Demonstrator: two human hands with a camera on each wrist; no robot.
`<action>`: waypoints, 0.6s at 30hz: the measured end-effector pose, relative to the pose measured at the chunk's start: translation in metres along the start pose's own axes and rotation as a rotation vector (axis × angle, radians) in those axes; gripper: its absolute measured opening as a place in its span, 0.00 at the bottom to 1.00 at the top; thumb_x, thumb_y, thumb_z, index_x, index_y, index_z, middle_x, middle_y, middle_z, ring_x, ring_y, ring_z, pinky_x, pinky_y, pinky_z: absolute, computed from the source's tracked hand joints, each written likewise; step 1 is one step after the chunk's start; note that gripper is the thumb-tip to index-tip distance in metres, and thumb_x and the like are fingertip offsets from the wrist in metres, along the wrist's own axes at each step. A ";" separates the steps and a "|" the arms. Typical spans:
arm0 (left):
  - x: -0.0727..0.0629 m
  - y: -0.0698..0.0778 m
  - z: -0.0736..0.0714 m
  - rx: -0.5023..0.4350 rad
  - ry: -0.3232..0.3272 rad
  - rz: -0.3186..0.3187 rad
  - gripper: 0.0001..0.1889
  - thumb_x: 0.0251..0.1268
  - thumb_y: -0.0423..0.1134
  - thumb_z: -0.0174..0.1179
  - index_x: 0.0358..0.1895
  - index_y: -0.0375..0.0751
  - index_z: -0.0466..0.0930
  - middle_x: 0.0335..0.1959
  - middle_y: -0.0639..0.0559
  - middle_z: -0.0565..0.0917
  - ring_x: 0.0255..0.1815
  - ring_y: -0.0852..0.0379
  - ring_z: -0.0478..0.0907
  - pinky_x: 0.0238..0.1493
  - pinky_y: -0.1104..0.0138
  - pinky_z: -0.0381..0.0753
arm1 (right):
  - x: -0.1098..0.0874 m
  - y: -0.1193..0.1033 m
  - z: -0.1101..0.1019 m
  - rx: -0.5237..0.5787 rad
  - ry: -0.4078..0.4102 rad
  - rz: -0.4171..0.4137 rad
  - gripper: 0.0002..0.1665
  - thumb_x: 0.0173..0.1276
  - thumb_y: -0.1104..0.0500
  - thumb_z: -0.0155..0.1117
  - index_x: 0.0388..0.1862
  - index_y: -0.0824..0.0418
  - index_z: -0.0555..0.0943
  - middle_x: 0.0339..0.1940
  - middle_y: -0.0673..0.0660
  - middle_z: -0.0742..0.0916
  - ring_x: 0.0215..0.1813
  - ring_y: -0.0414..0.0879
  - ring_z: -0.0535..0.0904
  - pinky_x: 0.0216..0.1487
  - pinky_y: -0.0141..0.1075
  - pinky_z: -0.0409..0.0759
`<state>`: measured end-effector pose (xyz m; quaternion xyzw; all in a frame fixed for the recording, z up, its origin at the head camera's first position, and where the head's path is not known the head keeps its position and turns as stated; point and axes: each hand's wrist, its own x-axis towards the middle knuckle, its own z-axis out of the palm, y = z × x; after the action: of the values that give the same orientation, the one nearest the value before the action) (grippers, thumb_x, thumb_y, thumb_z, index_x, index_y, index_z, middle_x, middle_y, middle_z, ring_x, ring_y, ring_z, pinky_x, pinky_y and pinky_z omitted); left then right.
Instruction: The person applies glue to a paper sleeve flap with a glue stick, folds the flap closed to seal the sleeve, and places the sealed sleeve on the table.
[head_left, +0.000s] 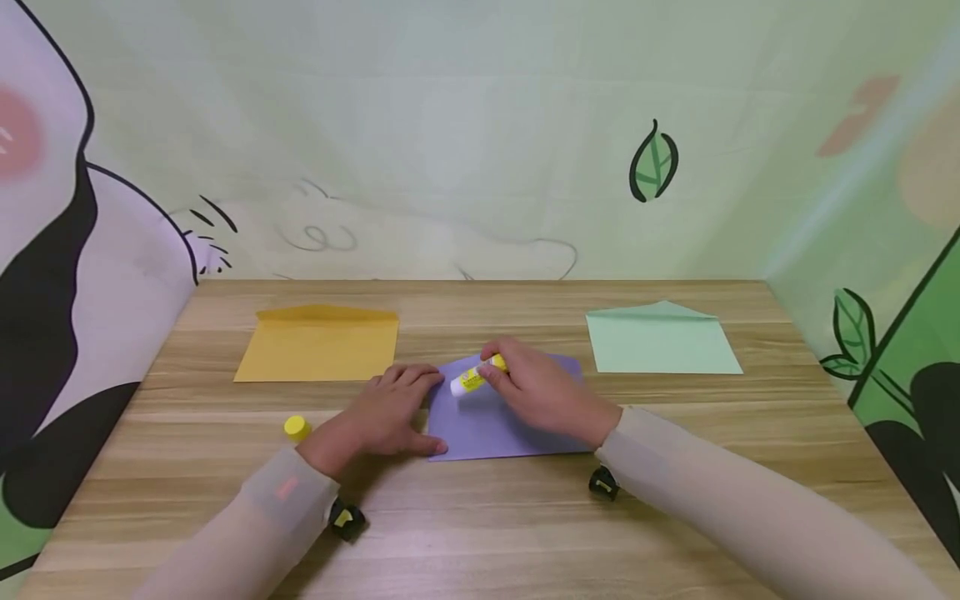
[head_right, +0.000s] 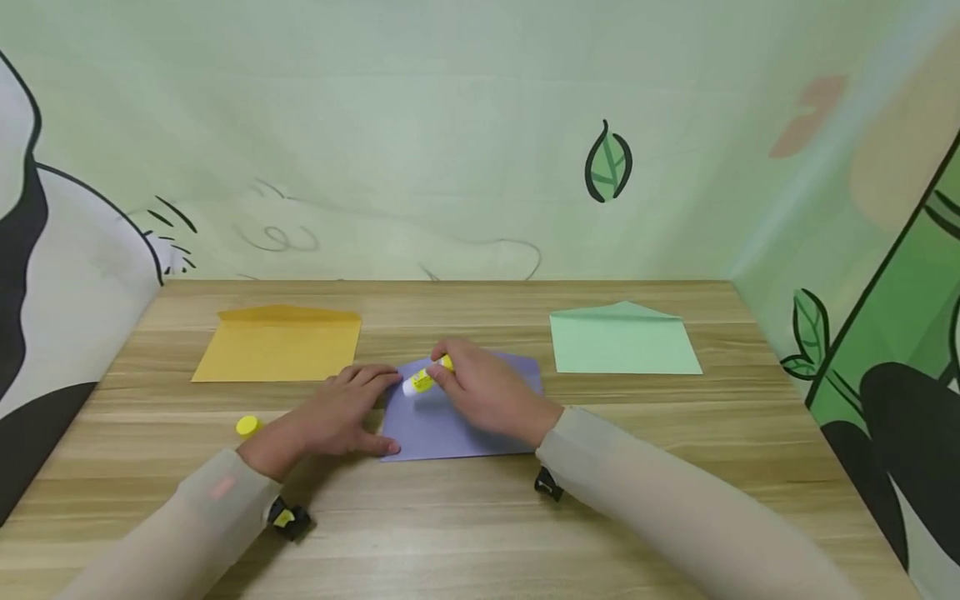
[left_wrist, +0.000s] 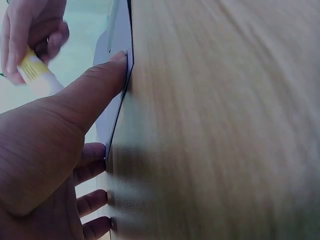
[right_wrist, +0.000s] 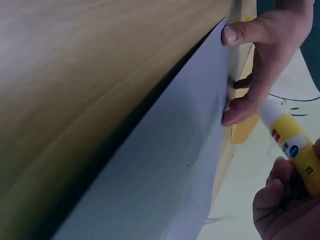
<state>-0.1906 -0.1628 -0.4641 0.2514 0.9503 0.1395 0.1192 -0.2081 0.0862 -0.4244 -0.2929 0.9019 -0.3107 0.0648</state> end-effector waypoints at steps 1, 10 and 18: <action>0.000 0.000 0.000 0.000 0.001 0.001 0.52 0.52 0.66 0.70 0.75 0.39 0.63 0.75 0.45 0.64 0.75 0.39 0.58 0.69 0.40 0.63 | 0.004 0.000 0.003 -0.012 -0.005 -0.002 0.16 0.81 0.50 0.50 0.56 0.59 0.74 0.43 0.52 0.81 0.40 0.46 0.76 0.44 0.39 0.75; 0.002 0.000 0.004 0.013 -0.001 0.004 0.53 0.52 0.68 0.69 0.75 0.40 0.62 0.75 0.45 0.64 0.74 0.40 0.59 0.68 0.41 0.65 | 0.020 0.001 0.019 -0.103 -0.051 -0.084 0.13 0.80 0.53 0.51 0.55 0.59 0.72 0.52 0.54 0.80 0.47 0.46 0.77 0.53 0.40 0.78; 0.000 -0.002 0.002 -0.003 0.015 0.010 0.53 0.51 0.66 0.71 0.75 0.39 0.62 0.75 0.44 0.65 0.73 0.38 0.59 0.66 0.40 0.65 | 0.027 -0.003 0.028 -0.221 -0.075 -0.169 0.15 0.78 0.55 0.51 0.57 0.60 0.74 0.49 0.53 0.79 0.39 0.44 0.76 0.45 0.35 0.78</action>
<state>-0.1913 -0.1638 -0.4665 0.2550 0.9497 0.1435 0.1119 -0.2207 0.0542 -0.4427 -0.3845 0.8998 -0.2026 0.0395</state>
